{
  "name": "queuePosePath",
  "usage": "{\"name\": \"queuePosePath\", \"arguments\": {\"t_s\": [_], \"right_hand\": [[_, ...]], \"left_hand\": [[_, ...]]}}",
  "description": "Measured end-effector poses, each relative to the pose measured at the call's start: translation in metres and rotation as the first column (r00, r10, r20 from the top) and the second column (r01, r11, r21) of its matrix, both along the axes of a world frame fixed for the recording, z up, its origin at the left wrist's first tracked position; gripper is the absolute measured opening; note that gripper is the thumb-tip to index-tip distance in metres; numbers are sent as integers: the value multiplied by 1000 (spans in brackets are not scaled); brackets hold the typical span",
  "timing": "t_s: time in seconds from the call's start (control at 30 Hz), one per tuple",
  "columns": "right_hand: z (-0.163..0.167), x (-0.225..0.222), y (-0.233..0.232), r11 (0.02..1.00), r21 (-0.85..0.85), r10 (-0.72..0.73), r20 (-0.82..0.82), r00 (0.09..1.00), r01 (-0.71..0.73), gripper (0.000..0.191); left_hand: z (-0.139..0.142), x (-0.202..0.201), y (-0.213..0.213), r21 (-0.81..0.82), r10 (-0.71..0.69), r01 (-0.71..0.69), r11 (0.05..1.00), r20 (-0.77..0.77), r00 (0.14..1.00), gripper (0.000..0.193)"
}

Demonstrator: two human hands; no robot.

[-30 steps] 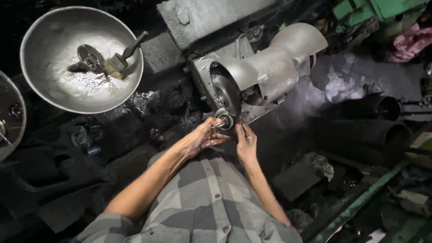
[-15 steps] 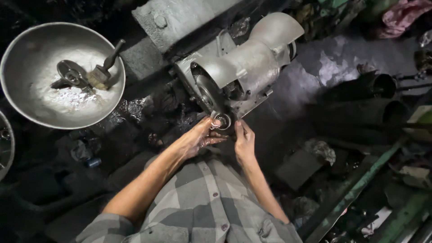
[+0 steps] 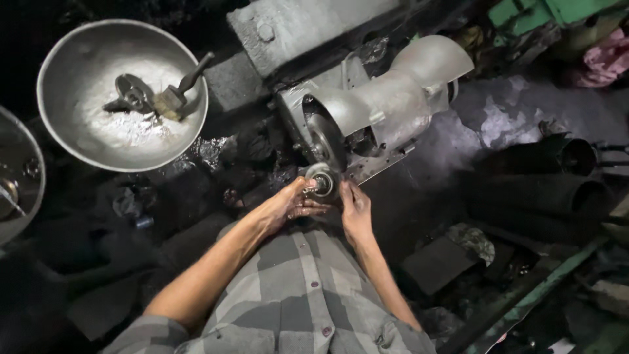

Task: The person holds small metal components one at a time against a spinning bench grinder, rotating them to grind their surfaces, then places the ground parts into a metal bowl on the bench, repeating the process with more parts from a nearby bowl.

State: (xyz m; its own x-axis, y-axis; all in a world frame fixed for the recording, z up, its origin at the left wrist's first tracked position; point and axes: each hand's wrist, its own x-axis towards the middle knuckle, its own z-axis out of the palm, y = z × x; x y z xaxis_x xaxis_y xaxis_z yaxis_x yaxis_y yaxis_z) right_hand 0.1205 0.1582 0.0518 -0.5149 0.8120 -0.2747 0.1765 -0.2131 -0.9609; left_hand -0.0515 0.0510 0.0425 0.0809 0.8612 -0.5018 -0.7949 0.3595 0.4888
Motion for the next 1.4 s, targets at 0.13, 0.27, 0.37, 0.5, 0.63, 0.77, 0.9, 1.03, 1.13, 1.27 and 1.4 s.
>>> {"name": "queuePosePath", "arguments": {"t_s": [0.13,0.27,0.37,0.5,0.63,0.77,0.9,1.03,1.13,1.27,1.4], "right_hand": [[39,15,-8,993,-1,118,-78,990,-119,43],[68,16,-7,970,129,202,54,978,-207,45],[74,12,-7,937,198,258,166,952,-288,38],[62,-1,1,956,92,271,95,958,-280,31],[45,-5,17,963,16,268,41,963,-268,34],[24,-7,42,957,-40,290,78,954,-288,34],[-2,-18,51,969,-212,138,35,990,-128,51],[-4,-7,34,944,-266,200,-14,980,-197,65],[16,18,6,937,-264,181,-194,964,-229,65],[46,28,-12,990,-45,135,-53,989,-137,58],[74,20,-13,959,162,207,164,965,-233,51]], "left_hand": [[-1,-7,12,59,6,-16,998,177,984,69],[4,-13,21,124,-64,23,992,340,938,62],[8,-18,21,157,-77,3,988,470,879,69],[15,-23,24,131,-58,-5,991,474,878,75],[23,-27,20,66,16,-47,997,409,912,74],[29,-27,16,77,39,-72,994,366,930,73],[28,-21,13,-1,156,-164,987,316,936,67],[17,-12,1,-15,129,-128,992,164,978,69],[6,-4,-4,9,7,-8,1000,70,998,55],[-1,1,13,100,-2,-12,995,144,990,53],[11,-6,23,123,-2,-42,992,338,941,60]]}}
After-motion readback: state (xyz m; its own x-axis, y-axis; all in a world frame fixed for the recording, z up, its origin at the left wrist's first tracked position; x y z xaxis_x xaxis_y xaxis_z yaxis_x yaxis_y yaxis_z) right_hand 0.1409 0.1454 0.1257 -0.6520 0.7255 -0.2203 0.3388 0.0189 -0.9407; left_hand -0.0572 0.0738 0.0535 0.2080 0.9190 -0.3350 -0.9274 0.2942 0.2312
